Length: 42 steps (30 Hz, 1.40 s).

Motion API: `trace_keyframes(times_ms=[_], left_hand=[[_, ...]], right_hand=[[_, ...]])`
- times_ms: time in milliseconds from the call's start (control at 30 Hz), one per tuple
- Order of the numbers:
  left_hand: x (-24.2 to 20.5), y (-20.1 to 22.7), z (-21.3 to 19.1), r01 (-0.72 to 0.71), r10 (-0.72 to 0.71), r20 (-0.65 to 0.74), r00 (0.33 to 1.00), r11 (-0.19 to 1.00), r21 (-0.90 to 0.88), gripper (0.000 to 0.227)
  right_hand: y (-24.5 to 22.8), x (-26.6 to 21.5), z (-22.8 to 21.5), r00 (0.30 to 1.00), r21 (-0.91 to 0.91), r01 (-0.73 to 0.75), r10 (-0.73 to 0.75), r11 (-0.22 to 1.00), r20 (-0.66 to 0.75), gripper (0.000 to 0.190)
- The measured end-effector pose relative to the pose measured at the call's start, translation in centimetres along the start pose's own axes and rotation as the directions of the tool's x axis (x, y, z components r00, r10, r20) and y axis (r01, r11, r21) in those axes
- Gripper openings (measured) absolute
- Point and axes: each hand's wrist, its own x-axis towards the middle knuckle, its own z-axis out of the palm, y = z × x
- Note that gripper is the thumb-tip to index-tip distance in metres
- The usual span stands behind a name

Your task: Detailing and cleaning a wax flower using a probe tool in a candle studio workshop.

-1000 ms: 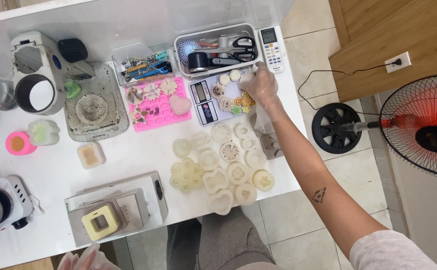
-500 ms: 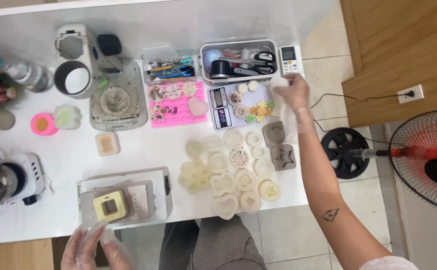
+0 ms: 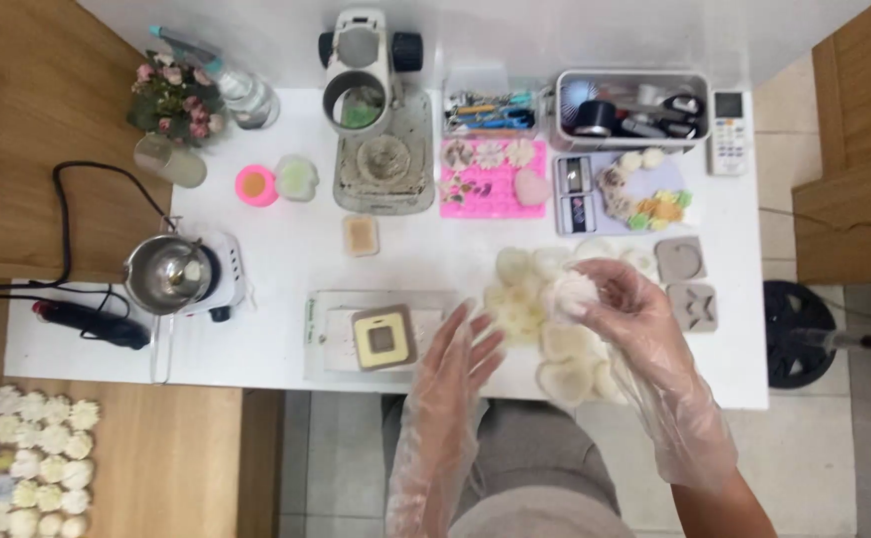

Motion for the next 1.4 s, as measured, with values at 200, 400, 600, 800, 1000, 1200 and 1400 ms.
trace_keyframes(times_ms=[200,400,600,800,1000,1200,1400], left_hand=[[0.3,4.7,-6.5,0.289,-0.208,0.329,0.921,0.932,-0.218,0.062],[0.1,8.1,-14.3,0.219,-0.127,0.369,0.921,0.951,-0.219,0.057],[1.1,13.2,-18.0,0.262,-0.158,0.379,0.912,0.934,-0.241,0.057],[2.9,14.2,-20.4,0.214,-0.115,0.324,0.939,0.934,-0.288,0.058],[3.2,15.1,-22.5,0.115,-0.086,0.121,0.989,0.959,-0.260,0.060],[4.6,13.9,-23.9,0.107,-0.121,-0.067,0.990,0.978,-0.177,0.056],[4.0,9.6,-21.8,-0.053,0.000,-0.172,0.985,0.951,-0.305,0.051]], right_hand=[[0.9,-4.2,14.0,0.974,-0.099,0.052,-0.028,0.994,0.227,0.047],[-3.0,-5.8,25.3,0.865,-0.560,0.489,-0.453,0.669,0.214,0.037],[-3.4,-6.5,29.1,0.838,-0.690,0.455,-0.533,0.563,0.119,0.030],[-1.6,-5.8,25.8,0.822,-0.749,0.318,-0.563,0.581,-0.088,0.023],[0.1,-4.3,22.8,0.867,-0.768,0.178,-0.467,0.615,-0.173,0.024],[-1.1,-1.7,22.4,0.924,-0.726,0.091,-0.330,0.682,-0.195,0.023],[-0.7,1.7,18.9,0.969,-0.750,0.056,-0.218,0.659,-0.119,0.025]])
